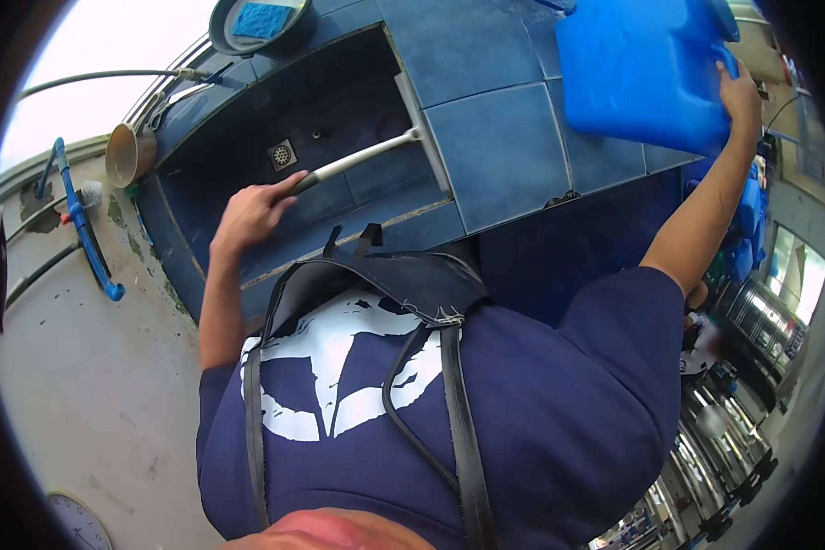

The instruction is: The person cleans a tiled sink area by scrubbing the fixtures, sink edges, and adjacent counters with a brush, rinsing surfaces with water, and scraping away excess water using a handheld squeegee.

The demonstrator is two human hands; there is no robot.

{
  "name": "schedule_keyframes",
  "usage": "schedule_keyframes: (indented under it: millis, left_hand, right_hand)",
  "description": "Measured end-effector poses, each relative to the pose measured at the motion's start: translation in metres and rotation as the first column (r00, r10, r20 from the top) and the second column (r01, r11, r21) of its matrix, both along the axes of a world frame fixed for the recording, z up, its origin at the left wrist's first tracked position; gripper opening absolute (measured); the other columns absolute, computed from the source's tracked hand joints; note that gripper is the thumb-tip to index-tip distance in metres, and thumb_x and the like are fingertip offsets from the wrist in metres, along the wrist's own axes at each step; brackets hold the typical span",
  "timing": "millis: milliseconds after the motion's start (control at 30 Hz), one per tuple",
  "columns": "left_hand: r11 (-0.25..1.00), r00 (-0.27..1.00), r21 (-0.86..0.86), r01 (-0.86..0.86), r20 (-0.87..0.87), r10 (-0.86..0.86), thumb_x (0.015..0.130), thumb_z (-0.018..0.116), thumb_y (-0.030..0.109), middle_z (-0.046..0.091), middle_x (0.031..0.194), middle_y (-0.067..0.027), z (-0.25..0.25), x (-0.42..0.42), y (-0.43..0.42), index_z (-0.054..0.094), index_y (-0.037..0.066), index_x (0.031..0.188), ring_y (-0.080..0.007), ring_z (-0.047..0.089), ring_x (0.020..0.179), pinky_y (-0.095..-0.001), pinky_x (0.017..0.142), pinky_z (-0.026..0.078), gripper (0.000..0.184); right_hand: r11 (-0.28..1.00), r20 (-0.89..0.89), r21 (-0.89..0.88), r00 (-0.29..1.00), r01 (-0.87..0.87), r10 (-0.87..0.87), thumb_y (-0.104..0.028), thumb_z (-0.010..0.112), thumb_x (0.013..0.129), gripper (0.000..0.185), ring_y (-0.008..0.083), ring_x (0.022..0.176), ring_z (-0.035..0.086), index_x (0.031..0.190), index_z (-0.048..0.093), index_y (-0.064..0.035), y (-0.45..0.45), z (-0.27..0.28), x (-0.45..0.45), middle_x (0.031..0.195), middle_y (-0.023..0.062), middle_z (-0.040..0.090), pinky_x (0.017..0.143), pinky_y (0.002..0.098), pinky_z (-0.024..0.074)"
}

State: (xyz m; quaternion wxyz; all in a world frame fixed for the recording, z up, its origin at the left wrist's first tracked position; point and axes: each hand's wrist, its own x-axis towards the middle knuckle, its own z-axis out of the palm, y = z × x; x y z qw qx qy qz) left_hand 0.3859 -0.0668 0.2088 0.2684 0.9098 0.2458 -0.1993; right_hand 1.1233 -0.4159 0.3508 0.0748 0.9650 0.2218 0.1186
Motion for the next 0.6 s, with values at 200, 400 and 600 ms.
schedule_keyframes:
  millis: [200,400,600]
  left_hand:
    - [0.954,0.932,0.215,-0.208,-0.251,0.260,0.094,0.065,0.028,0.072,0.089,-0.0185,0.017,-0.107,0.012,0.065,0.026,0.137,-0.0377,0.070,0.084,-0.0483,0.075,0.055,0.042]
    - [0.777,0.790,-0.196,-0.598,0.020,0.613,0.094,0.071,0.026,0.067,0.083,-0.0233,-0.013,-0.184,-0.031,0.064,0.023,0.137,-0.0267,0.063,0.065,-0.0376,0.072,0.052,0.044]
    - [0.782,0.787,-0.089,-0.616,-0.115,0.607,0.094,0.068,0.033,0.068,0.082,-0.0214,-0.024,-0.143,-0.065,0.064,0.027,0.137,-0.0397,0.069,0.079,-0.0459,0.073,0.052,0.044]
  right_hand:
    - [0.991,0.097,0.088,0.991,-0.102,0.094,-0.056,0.067,0.090,0.050,0.0400,0.114,0.065,0.133,0.067,-0.0317,0.017,0.014,-0.120,0.123,0.0155,0.070,0.098,0.0467,0.0515]
    - [0.983,0.071,0.153,0.993,-0.106,0.096,-0.046,0.072,0.091,0.046,0.0295,0.109,0.071,0.134,0.067,-0.0313,0.038,0.059,-0.218,0.121,0.0131,0.073,0.094,0.0397,0.0540]
    - [0.711,0.022,0.395,0.780,-0.581,0.625,-0.017,0.074,0.093,0.043,0.0185,0.096,0.072,0.135,0.067,-0.0209,0.112,0.051,-0.232,0.113,0.0169,0.074,0.085,0.0336,0.0537]
